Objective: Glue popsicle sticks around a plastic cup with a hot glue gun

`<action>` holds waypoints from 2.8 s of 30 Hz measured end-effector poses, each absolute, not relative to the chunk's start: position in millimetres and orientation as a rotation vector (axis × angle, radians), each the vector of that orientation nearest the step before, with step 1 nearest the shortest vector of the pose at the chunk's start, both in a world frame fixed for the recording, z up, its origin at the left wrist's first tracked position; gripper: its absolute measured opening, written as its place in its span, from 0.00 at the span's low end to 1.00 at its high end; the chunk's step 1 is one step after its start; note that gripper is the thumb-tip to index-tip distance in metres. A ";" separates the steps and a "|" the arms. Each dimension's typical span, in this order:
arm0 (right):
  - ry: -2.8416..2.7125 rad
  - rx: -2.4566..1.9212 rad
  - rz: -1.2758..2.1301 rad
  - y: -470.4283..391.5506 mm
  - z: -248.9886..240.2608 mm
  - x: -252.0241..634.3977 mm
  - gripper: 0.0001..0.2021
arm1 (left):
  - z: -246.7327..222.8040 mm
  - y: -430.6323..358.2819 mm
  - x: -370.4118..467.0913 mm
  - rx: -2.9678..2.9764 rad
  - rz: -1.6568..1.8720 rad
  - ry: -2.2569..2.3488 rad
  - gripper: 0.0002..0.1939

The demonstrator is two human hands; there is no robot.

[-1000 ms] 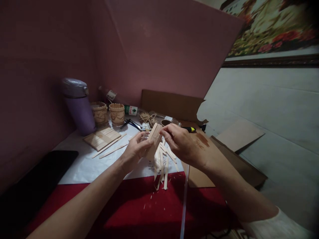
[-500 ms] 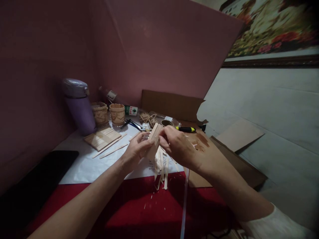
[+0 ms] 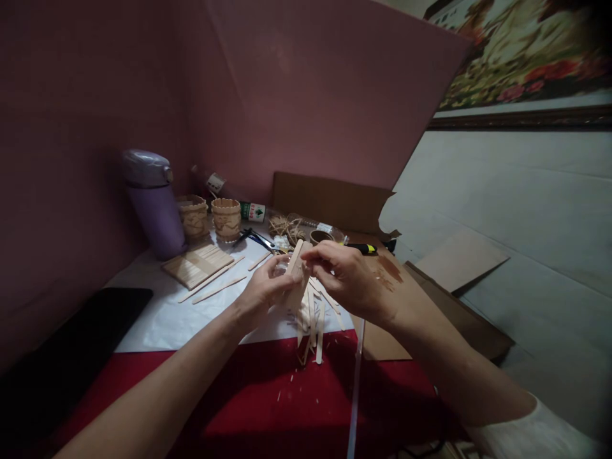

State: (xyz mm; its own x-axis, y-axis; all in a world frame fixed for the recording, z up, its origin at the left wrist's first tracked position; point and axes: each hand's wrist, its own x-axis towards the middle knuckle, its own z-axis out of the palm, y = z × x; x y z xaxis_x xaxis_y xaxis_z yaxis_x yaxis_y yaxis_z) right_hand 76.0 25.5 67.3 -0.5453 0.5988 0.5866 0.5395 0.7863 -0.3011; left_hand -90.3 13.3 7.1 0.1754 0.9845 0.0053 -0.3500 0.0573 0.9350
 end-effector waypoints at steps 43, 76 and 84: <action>-2.287 -0.954 0.233 34.7 70.8 74.6 0.13 | -4.4 21.0 -92.6 1.268 1.304 0.999 0.34; -2.281 -0.865 0.193 36.5 70.7 72.7 0.11 | -1.7 18.6 -92.8 1.234 1.326 0.950 0.31; -2.280 -0.870 0.168 36.6 70.1 73.5 0.10 | -2.2 18.5 -92.6 1.204 1.295 0.942 0.32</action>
State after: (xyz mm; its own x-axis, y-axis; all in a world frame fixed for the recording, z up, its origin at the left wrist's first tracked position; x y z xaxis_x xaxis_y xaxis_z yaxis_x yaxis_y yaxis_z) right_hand 73.5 36.6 70.1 -0.5441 0.6300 0.5540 0.5418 0.7681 -0.3413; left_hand -92.6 18.5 -2.2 0.0934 0.9877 0.1250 -0.1859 -0.1060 0.9768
